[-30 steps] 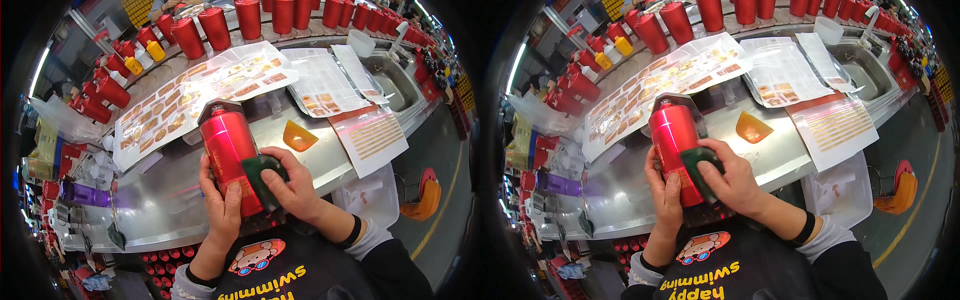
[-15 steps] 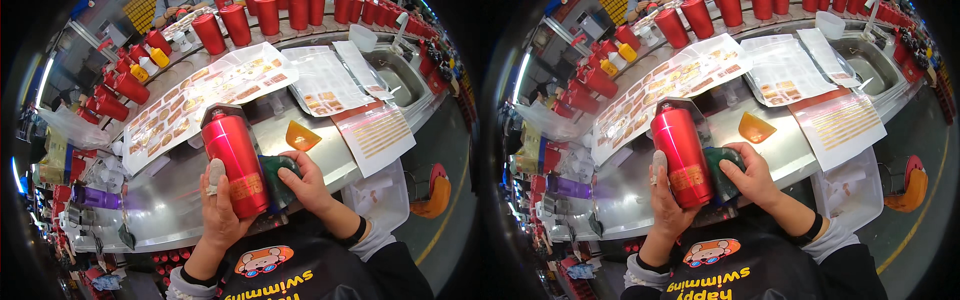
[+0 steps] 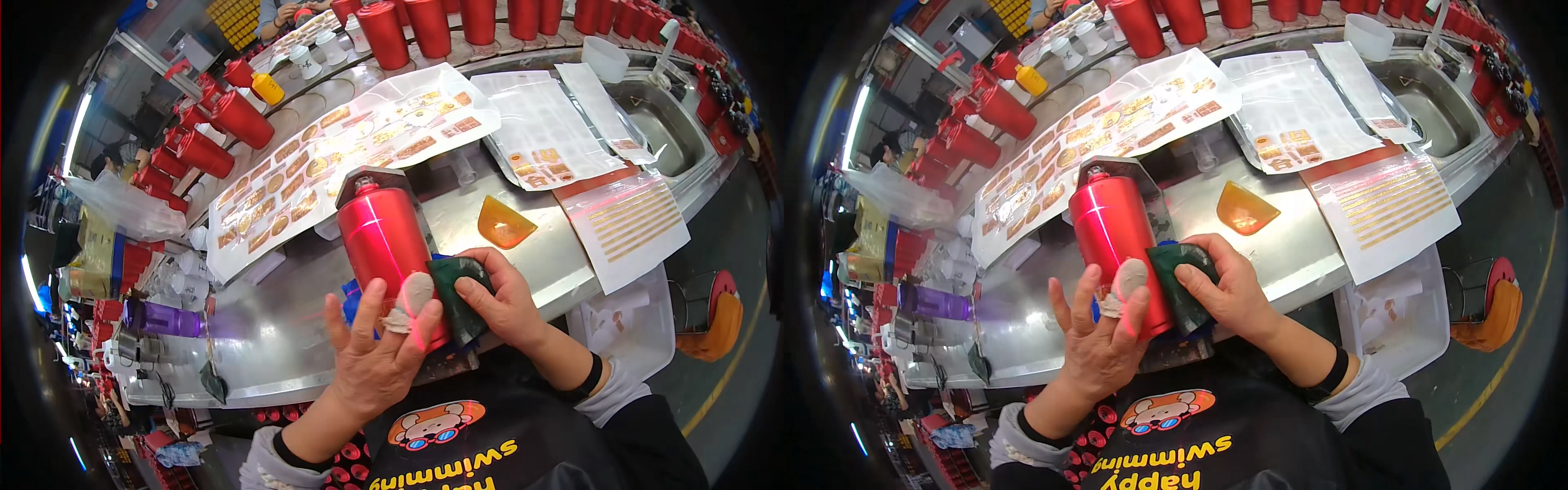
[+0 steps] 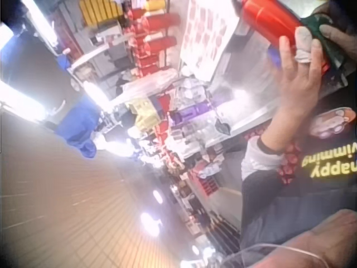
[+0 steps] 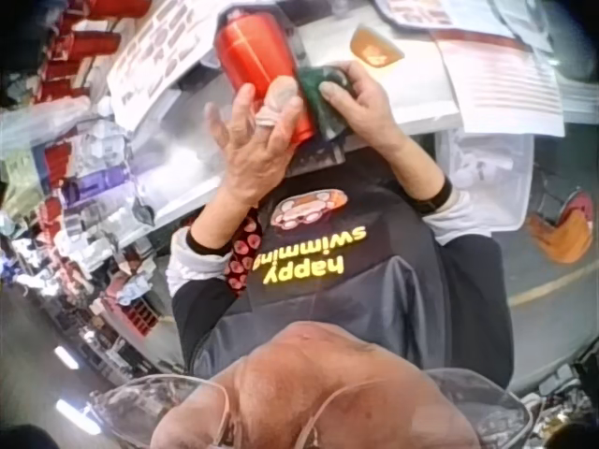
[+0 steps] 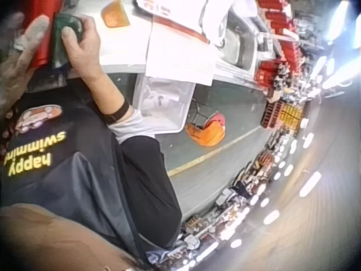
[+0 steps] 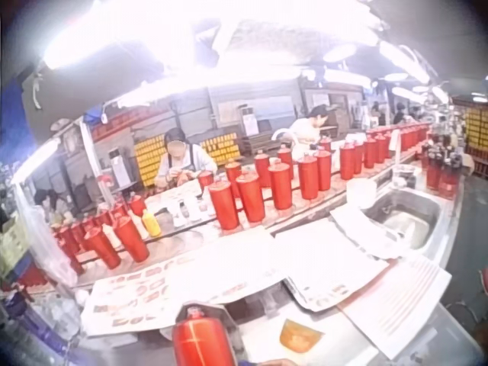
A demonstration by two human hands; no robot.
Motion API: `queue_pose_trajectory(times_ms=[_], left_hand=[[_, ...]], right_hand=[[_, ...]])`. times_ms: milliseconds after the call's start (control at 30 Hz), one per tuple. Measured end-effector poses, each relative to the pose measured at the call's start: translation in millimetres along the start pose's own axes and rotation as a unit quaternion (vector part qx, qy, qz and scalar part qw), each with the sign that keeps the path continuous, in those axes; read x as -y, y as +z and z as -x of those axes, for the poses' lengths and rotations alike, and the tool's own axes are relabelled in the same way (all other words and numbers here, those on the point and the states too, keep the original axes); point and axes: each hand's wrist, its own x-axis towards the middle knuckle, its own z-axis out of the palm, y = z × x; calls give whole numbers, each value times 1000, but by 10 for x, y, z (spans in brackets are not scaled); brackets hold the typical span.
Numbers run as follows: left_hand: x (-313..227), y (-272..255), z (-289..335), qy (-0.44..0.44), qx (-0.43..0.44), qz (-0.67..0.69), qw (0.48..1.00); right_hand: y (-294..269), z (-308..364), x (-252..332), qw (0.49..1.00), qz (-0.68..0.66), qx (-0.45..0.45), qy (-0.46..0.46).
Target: The person wipes a red bottle with a cloth, peels a label from a sheet, and presses it onto the bottle. They smooth the label with a scraper and a cloth before placing the bottle on a tray and repeating the process.
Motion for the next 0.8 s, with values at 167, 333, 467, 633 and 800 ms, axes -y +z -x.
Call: queue_pose_trajectory(times_ms=[167, 333, 467, 633, 800], left_hand=[[-33, -3, -72, 61, 1, -1, 998], [25, 225, 127, 90, -78, 13, 993], [14, 327, 349, -110, -163, 97, 976], [97, 203, 305, -57, -175, 68, 981], [37, 251, 321, -85, -188, 106, 973]], right_hand=[[-17, 7, 2, 1000, 9, -4, -7], [-26, -63, 233, 976, 204, -29, -68], [23, -106, 524, 782, 435, 110, -434], [-23, -269, 697, 883, 280, 262, -273], [45, -168, 551, 802, 394, 161, -419]])
